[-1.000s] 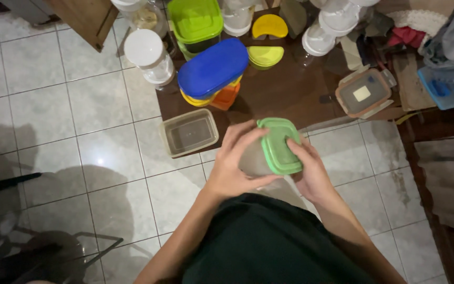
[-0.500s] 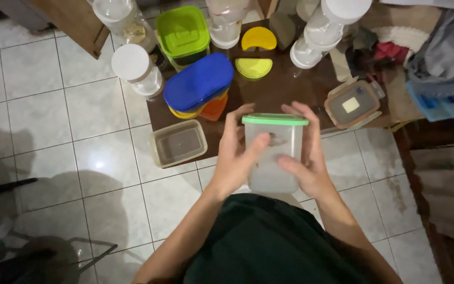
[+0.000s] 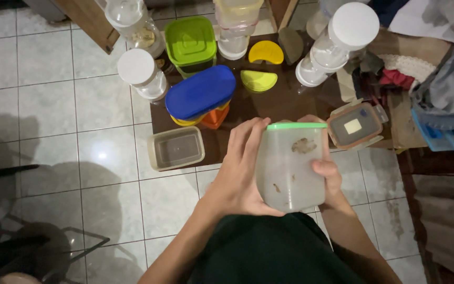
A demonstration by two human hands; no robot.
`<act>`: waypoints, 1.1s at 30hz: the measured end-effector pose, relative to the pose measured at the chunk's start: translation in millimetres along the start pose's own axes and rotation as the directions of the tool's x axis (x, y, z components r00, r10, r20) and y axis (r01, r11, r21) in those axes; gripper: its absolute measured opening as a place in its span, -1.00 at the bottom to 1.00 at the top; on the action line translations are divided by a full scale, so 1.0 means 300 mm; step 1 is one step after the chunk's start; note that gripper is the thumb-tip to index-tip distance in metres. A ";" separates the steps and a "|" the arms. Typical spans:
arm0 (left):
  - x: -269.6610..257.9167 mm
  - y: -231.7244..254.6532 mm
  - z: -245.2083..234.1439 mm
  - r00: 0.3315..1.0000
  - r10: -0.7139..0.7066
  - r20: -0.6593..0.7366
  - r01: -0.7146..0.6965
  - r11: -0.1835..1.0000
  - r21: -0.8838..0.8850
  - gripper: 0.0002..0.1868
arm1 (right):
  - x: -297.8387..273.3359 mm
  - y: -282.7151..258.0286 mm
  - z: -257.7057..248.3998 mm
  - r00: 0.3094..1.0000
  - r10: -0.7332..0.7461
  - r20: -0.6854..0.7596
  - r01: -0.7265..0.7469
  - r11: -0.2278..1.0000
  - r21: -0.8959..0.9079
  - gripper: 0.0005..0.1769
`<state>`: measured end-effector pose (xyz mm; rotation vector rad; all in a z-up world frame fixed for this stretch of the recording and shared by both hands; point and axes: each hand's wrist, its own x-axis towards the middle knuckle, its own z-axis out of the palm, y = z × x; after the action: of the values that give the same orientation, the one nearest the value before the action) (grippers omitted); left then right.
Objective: The person stands at a table covered with plastic food containers and lids, picks up containers one at a time, and presses matching lids onto them by hand. Matched containers are stacked on the table, and some closed containers are carried to a nearby shelf and placed there.
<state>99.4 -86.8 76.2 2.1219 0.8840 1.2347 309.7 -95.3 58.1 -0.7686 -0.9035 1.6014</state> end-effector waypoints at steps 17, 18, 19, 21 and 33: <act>0.018 0.041 -0.098 0.980 -0.013 0.197 0.023 0.998 -0.050 0.43 | 0.067 -0.170 0.060 0.940 -0.205 0.272 0.340 0.588 -0.734 -0.73; 0.013 0.040 -0.100 0.977 -0.025 0.210 0.040 0.997 -0.064 0.44 | 0.064 -0.169 0.064 0.936 -0.218 0.275 0.351 0.576 -0.738 -0.73; 0.008 0.039 -0.101 0.974 -0.037 0.222 0.056 0.995 -0.078 0.45 | 0.061 -0.166 0.066 0.932 -0.231 0.279 0.362 0.565 -0.741 -0.74; -0.008 0.046 -0.099 0.970 -0.088 0.225 0.119 0.985 -0.128 0.48 | 0.048 -0.152 0.066 0.933 -0.284 0.223 0.351 0.568 -0.745 -0.72; -0.070 0.071 -0.051 0.973 -0.209 0.094 0.222 0.960 -0.170 0.53 | 0.013 -0.132 0.058 0.944 -0.304 0.131 0.311 0.683 -0.661 -0.68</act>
<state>83.9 -114.8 86.8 1.8627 0.9077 1.0730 313.6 -89.6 100.9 -1.0336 -1.5773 0.9508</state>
